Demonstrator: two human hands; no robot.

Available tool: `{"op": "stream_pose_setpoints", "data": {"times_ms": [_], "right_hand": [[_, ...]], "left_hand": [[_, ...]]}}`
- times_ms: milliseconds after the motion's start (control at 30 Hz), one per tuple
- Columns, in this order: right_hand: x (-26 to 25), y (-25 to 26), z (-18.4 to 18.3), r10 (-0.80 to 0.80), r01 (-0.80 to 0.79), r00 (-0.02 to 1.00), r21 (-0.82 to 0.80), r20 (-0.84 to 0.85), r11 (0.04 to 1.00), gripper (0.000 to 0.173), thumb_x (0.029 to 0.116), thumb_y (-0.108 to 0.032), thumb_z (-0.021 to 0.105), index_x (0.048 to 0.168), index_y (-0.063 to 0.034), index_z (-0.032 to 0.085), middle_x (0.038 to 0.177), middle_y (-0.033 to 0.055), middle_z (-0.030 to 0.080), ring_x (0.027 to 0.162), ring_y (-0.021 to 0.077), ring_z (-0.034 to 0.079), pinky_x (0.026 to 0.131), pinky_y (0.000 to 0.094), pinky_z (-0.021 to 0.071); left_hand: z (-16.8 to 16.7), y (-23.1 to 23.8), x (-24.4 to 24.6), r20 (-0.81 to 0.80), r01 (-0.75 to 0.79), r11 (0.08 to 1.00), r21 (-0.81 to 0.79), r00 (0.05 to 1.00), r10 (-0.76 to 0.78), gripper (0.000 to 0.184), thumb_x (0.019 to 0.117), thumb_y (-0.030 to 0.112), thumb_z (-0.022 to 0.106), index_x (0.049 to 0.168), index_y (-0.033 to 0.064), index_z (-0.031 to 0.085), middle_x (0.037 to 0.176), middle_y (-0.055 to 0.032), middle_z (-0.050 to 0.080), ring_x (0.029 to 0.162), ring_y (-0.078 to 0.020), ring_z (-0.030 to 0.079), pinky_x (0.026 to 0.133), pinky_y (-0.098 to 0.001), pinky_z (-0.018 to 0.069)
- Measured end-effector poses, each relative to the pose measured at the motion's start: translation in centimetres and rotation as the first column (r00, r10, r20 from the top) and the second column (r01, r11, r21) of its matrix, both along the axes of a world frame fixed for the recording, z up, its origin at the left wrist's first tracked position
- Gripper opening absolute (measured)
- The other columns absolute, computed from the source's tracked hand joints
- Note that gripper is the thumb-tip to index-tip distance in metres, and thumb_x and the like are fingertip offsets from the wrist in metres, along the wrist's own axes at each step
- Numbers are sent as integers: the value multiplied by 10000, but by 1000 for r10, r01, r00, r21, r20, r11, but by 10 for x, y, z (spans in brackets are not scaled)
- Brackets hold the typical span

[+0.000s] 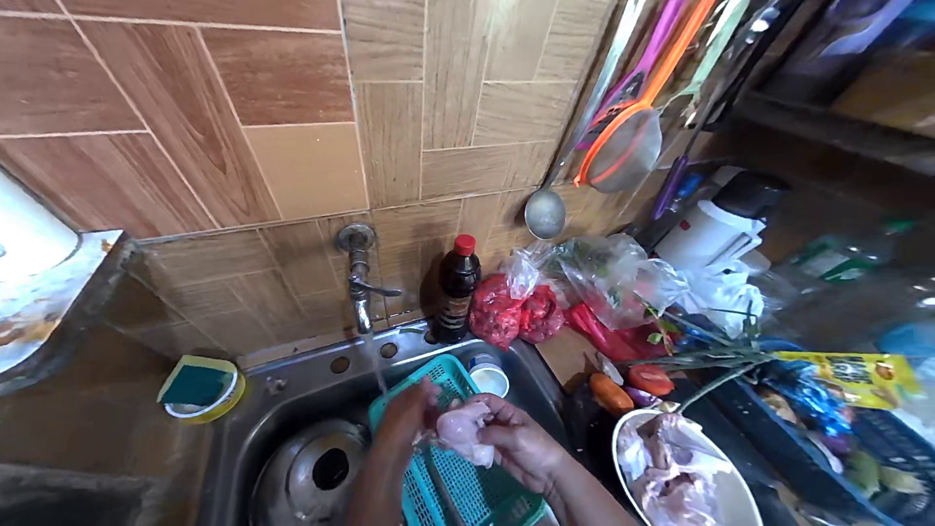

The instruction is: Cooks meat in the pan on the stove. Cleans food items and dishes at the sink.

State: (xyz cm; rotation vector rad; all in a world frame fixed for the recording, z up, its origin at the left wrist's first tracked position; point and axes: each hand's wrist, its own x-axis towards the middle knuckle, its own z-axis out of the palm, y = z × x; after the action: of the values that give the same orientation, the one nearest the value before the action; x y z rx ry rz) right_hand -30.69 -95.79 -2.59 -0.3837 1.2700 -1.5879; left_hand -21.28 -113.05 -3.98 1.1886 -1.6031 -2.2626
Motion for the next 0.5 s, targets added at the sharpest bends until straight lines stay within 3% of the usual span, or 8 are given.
{"op": "stream_pose_setpoints", "data": {"times_ms": [67, 167, 233, 300, 333, 400, 467, 500], "right_hand": [[-1, 13, -3, -6, 7, 999, 21, -40, 1000, 415, 861, 88, 547, 1258, -29, 576, 1129, 83, 705, 973, 180, 702, 848, 377, 603], [2, 33, -9, -18, 20, 999, 58, -36, 998, 435, 888, 96, 525, 1305, -20, 559, 1179, 103, 696, 1009, 190, 696, 880, 389, 593], [6, 47, -6, -39, 44, 998, 103, -47, 994, 398, 928, 84, 502, 1307, -21, 564, 1154, 102, 696, 986, 184, 694, 857, 382, 594], [10, 64, 5, -73, 88, 991, 146, -108, 985, 318, 966, 46, 505, 1265, -21, 589, 1085, 84, 704, 927, 157, 690, 813, 358, 590], [11, 75, 13, -91, 116, 984, 162, -152, 980, 292, 970, 30, 506, 1242, -19, 600, 1046, 73, 700, 899, 145, 685, 800, 350, 588], [9, 100, 34, -142, 187, 957, 166, -252, 968, 268, 970, -3, 518, 1218, -22, 619, 1014, 55, 692, 869, 121, 678, 781, 329, 587], [4, 130, 55, -219, 281, 912, 139, -346, 950, 280, 952, -34, 526, 1210, -37, 634, 1025, 40, 697, 881, 110, 679, 779, 318, 587], [0, 146, 64, -271, 337, 883, 115, -382, 934, 285, 945, -43, 530, 1208, -41, 641, 1034, 41, 703, 887, 112, 681, 779, 320, 589]], "left_hand": [[2, -13, -7, 4, -205, 978, 35, 979, 205, 357, 1110, 213, 436, 1326, -54, 535, 1045, -124, 615, 835, -157, 619, 768, -300, 545], [37, -18, -21, -18, -420, 877, 234, 900, 436, 268, 1080, 113, 454, 1296, -43, 474, 1038, -146, 585, 825, -173, 626, 745, -300, 557], [67, -17, -27, -102, -371, 869, 327, 901, 422, 221, 1052, 121, 459, 1222, -18, 491, 1003, -144, 586, 816, -219, 640, 745, -373, 582], [97, -21, -32, -277, -253, 902, 351, 892, 358, 249, 1071, 201, 397, 1206, 21, 504, 1023, -124, 615, 901, -237, 671, 833, -422, 583], [112, -24, -34, -391, -227, 907, 355, 845, 365, 251, 1069, 199, 379, 1169, 30, 536, 1019, -113, 653, 941, -241, 694, 880, -436, 590], [138, -37, -30, -603, -160, 905, 394, 698, 386, 300, 1071, 161, 312, 1265, 38, 504, 1200, -124, 640, 1143, -267, 661, 1020, -451, 537], [146, -53, -19, -699, -126, 882, 454, 564, 440, 292, 1045, 120, 247, 1066, 85, 536, 1205, -120, 673, 1193, -263, 657, 1064, -425, 521], [139, -59, -9, -732, -95, 880, 465, 518, 442, 313, 1031, 99, 214, 1025, 95, 527, 1237, -123, 666, 1200, -248, 653, 1067, -386, 524]]}}
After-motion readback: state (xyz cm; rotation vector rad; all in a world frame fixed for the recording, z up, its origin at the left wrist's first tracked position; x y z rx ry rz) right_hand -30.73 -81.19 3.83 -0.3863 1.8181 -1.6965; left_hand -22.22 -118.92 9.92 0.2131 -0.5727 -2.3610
